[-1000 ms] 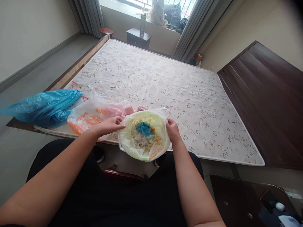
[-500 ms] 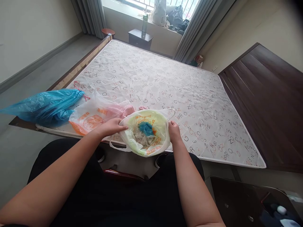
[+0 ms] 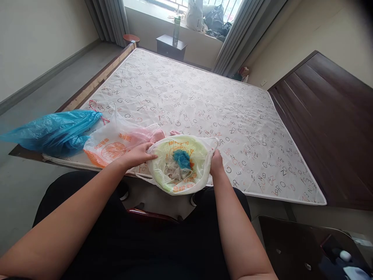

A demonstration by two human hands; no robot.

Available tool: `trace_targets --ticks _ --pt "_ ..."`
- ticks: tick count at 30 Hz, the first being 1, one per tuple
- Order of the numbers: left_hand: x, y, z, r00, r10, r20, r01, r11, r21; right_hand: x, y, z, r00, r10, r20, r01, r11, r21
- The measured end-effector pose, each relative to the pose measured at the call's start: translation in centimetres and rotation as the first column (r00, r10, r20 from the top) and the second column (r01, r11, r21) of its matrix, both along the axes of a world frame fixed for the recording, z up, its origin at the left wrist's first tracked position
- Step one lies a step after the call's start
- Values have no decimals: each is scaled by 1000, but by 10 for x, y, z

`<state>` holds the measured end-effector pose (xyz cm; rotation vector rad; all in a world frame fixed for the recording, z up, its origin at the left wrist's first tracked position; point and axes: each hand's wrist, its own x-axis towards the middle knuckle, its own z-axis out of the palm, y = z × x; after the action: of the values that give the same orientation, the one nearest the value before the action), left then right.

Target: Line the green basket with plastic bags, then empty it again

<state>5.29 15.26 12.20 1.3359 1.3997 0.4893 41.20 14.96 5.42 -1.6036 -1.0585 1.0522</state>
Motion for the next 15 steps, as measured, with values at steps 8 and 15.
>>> trace_targets --ticks 8,15 --pt "6 1 0 999 -8 -51 14 994 111 -5 -3 21 995 -51 -88 43 996 -84" --pt "-4 12 -8 948 244 203 -244 970 -23 -9 -8 27 972 225 -70 -235 950 -204"
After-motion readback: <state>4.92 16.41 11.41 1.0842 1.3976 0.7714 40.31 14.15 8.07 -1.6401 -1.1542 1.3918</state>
